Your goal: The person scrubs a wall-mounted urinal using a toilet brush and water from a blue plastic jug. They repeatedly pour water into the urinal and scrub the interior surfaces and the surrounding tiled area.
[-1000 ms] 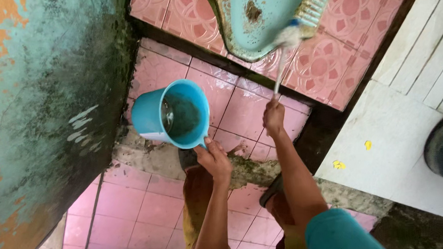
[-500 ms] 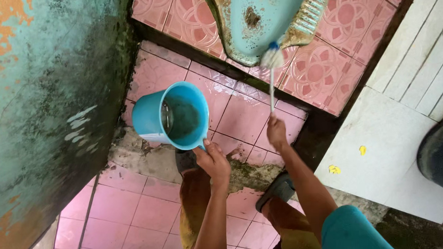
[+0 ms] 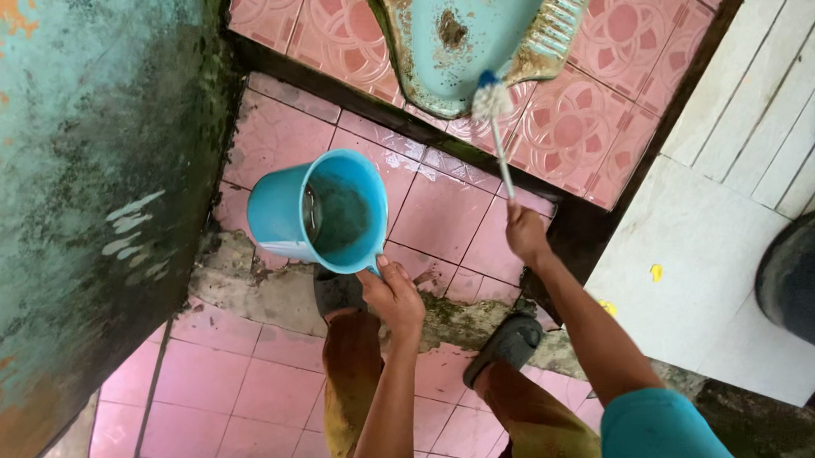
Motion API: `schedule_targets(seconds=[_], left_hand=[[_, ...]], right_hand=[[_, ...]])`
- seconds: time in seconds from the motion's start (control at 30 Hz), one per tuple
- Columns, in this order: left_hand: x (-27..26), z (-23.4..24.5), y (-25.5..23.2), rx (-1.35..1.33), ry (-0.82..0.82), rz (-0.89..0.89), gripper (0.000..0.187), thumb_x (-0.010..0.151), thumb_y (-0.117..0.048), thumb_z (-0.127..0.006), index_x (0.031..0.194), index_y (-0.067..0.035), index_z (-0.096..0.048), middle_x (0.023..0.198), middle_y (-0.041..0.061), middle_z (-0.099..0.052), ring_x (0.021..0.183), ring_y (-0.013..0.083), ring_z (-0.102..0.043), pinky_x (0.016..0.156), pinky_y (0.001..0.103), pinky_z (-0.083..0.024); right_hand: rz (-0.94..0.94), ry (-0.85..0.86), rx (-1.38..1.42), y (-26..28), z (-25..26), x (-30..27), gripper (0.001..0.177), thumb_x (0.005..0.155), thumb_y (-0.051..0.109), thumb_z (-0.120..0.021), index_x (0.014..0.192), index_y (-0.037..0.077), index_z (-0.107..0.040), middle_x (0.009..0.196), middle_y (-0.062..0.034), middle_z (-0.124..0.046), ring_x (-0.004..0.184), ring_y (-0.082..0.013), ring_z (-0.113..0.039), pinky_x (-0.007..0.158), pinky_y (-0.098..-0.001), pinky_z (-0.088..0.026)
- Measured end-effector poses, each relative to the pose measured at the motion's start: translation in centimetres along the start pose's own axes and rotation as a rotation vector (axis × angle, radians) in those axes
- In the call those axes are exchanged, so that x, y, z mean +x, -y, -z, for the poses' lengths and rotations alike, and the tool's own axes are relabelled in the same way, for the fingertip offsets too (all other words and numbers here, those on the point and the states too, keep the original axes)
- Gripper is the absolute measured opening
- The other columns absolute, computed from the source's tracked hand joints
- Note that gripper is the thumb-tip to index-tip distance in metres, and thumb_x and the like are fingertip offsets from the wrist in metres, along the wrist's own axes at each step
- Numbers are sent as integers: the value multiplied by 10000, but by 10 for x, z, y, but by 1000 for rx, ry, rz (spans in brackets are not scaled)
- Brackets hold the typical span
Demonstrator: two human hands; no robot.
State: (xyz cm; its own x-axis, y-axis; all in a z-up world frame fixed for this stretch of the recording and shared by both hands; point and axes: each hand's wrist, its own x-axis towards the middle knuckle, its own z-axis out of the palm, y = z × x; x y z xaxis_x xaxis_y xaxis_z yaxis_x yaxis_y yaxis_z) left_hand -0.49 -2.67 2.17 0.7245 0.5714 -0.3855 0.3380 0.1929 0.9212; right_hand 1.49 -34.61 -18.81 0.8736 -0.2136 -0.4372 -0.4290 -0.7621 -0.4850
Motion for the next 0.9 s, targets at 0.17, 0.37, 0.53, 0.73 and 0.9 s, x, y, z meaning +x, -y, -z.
schedule_targets(seconds=[0.17,0.37,0.53,0.73,0.9], left_hand=[[-2,2,3,15,11,-17,454,1106,-248,-443,1438,58,-403,652,41,-553,494,79,-475,421,266,-391],[-4,7,5,-3,0,-19,448,1122,-249,-453,1431,72,-405,657,41,-546,511,84,-471,429,271,-376],[2,0,4,27,12,-33,467,1107,-258,-433,1443,64,-389,643,34,-555,482,80,-468,415,274,-384],[2,8,5,-1,18,-68,473,1124,-255,-432,1466,66,-371,661,40,-533,521,84,-461,436,279,-380],[1,7,2,-41,18,-6,464,1123,-240,-450,1464,68,-379,679,44,-534,537,82,-442,447,281,-366]], right_hand=[[141,-165,-127,-21,32,49,632,1148,431,-466,747,-10,-675,694,-269,-621,560,-333,-609,576,-455,-470],[-148,-93,306,-2,46,94,539,1197,382,-418,925,-53,-586,680,-265,-502,527,-299,-441,469,-463,-319],[83,28,30,15,4,3,594,1137,371,-426,802,-78,-625,672,-297,-607,635,-441,-591,625,-552,-488],[210,-199,-17,-16,64,87,550,1148,319,-370,803,-7,-650,671,-238,-574,562,-354,-547,473,-480,-405],[27,-137,119,-18,61,83,390,1069,194,-432,823,-18,-648,669,-205,-621,615,-349,-603,514,-493,-464]])
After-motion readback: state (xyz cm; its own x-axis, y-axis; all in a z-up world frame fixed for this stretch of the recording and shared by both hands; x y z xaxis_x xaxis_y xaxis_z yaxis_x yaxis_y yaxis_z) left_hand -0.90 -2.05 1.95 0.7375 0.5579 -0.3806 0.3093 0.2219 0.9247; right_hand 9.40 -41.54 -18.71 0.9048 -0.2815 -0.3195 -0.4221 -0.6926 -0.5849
